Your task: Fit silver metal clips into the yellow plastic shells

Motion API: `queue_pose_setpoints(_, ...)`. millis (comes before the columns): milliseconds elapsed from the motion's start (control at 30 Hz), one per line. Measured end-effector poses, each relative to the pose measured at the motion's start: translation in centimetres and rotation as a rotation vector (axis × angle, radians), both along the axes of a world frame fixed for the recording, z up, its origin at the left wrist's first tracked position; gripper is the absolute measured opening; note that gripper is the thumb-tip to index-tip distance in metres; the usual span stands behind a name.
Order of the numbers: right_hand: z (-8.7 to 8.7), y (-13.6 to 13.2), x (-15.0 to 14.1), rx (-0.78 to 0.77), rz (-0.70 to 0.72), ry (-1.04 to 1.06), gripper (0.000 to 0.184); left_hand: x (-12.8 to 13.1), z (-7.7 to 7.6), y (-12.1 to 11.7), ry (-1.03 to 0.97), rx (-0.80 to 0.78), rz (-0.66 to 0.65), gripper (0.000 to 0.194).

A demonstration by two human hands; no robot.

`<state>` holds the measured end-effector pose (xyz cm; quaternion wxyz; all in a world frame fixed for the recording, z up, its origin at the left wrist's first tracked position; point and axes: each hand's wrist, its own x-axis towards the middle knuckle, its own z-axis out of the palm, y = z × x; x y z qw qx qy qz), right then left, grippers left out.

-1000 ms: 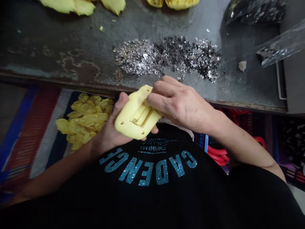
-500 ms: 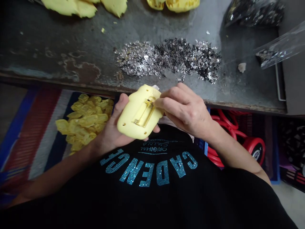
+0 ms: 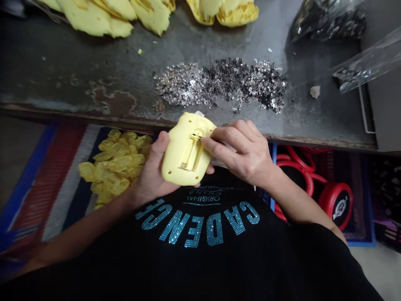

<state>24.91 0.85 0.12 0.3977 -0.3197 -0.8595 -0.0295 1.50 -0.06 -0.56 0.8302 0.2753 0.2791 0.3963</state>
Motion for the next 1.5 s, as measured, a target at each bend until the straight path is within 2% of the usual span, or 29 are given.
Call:
queue_pose_setpoints(167, 0.2, 0.3, 0.2, 0.054, -0.015, -0.038, 0.025, -0.2, -0.2, -0.1, 0.019, 0.004, -0.069, 0.074)
queue_pose_setpoints(333, 0.1, 0.6, 0.6, 0.086, 0.005, -0.047, 0.023, -0.1, -0.2, -0.2, 0.049, 0.013, -0.035, 0.076)
queue_pose_setpoints(400, 0.5, 0.6, 0.7, 0.022, 0.013, -0.022, 0.022, -0.1, -0.2, -0.3, 0.066, 0.024, -0.036, 0.08)
queue_pose_setpoints(533, 1.9, 0.3, 0.6, -0.235, 0.008, 0.077, 0.02, -0.2, -0.2, -0.4, 0.05, 0.067, -0.042, 0.092)
queue_pose_setpoints(600, 2.4, 0.2, 0.5, -0.28, 0.015, 0.086, 0.02, -0.3, -0.3, -0.4, 0.047, 0.066, -0.058, 0.092)
queue_pose_setpoints(700, 2.2, 0.2, 0.3, -0.213, 0.029, 0.059, 0.019, -0.4, -0.5, -0.4, 0.036, 0.069, -0.054, 0.089)
queue_pose_setpoints(900, 0.0, 0.6, 0.2, 0.13, 0.0, -0.01, 0.022, -0.2, -0.5, -0.3, 0.012, 0.031, -0.064, 0.085)
queue_pose_setpoints(1000, -0.3, 0.6, 0.1, 0.183, -0.009, -0.047, 0.021, 0.0, -0.5, -0.3, 0.028, 0.019, -0.037, 0.082)
queue_pose_setpoints(1067, 0.0, 0.6, 0.1, 0.116, 0.004, -0.049, 0.017, 0.1, -0.6, -0.4, 0.055, 0.021, 0.0, 0.079)
queue_pose_setpoints(1200, 1.5, 0.6, 0.4, -0.19, 0.063, 0.055, 0.01, 0.1, -0.5, -0.5, 0.076, 0.061, 0.031, 0.084)
queue_pose_setpoints(1267, 2.1, 0.8, 0.4, -0.276, 0.071, 0.081, 0.011, 0.1, -0.5, -0.6, 0.071, 0.077, 0.034, 0.087)
queue_pose_setpoints(1367, 2.4, 1.1, 0.2, -0.292, 0.044, 0.022, 0.013, 0.3, -0.3, -0.7, 0.08, 0.086, 0.09, 0.088)
queue_pose_setpoints(1500, 1.9, 1.5, -0.5, -0.241, -0.009, -0.091, 0.011, 0.6, -0.4, -1.0, 0.101, 0.1, 0.161, 0.074)
